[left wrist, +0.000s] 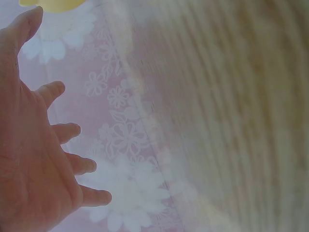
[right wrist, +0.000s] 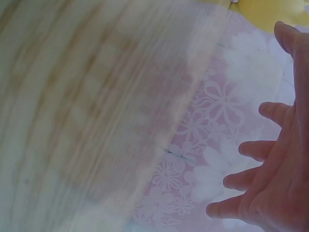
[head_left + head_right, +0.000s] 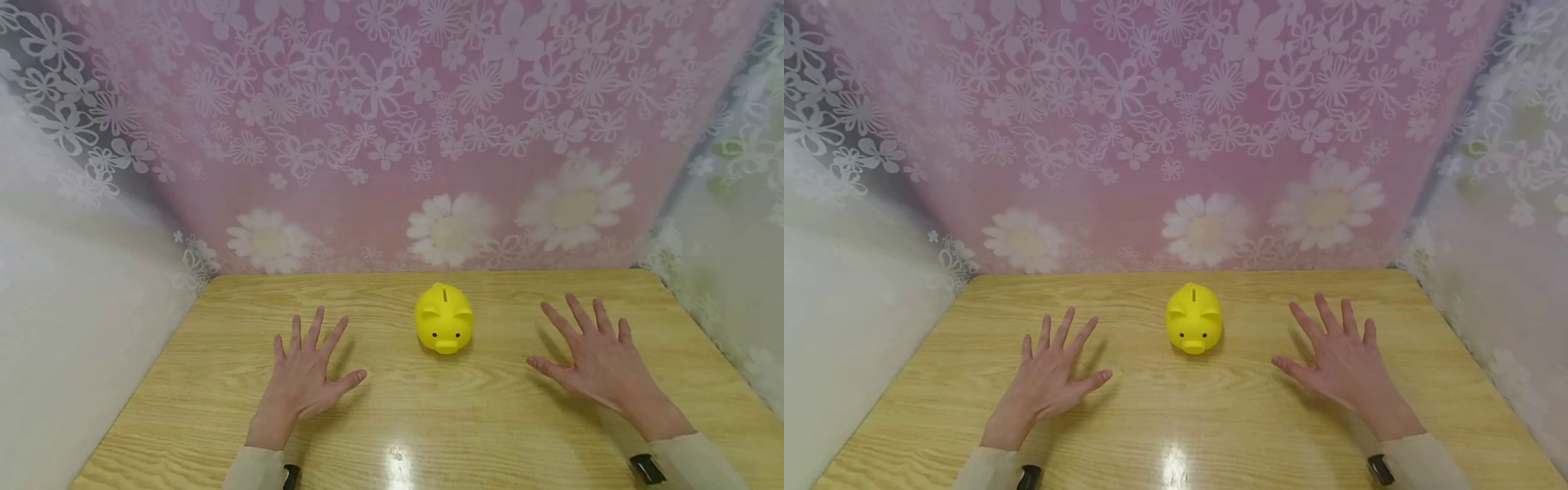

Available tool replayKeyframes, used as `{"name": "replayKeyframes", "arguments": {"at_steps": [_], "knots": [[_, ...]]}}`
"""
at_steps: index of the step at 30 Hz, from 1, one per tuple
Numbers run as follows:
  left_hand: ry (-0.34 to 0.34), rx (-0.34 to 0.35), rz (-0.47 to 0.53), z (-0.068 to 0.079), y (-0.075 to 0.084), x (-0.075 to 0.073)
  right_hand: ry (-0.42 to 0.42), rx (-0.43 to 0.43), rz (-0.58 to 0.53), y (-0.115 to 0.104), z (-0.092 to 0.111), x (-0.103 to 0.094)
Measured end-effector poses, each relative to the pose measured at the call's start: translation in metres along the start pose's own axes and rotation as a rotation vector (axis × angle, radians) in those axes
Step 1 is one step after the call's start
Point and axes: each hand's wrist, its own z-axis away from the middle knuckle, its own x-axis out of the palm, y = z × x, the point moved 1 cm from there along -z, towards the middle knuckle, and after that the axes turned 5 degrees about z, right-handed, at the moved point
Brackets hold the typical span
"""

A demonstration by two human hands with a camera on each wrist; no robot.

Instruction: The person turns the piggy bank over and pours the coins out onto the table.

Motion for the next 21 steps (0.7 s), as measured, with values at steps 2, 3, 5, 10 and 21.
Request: {"name": "replayKeyframes", "arguments": {"at_steps": [2, 3, 5, 10, 21], "knots": [[-0.002, 0.001, -0.001, -0.001, 0.000, 0.000, 0.004, 0.001, -0.001, 0.000, 0.000, 0.000], [-0.002, 0.002, 0.000, -0.002, 0.000, 0.000, 0.004, 0.001, -0.003, 0.000, 0.000, -0.001], [-0.003, 0.004, 0.002, -0.003, 0.000, 0.000, 0.011, -0.002, -0.009, 0.000, 0.000, -0.001], [0.017, 0.021, 0.004, -0.003, 0.000, -0.001, 0.056, -0.037, -0.042, 0.000, -0.001, 0.000], [0.038, 0.076, 0.131, -0.007, 0.004, -0.001, 0.280, -0.346, -0.189, -0.015, -0.011, 0.003]]}}
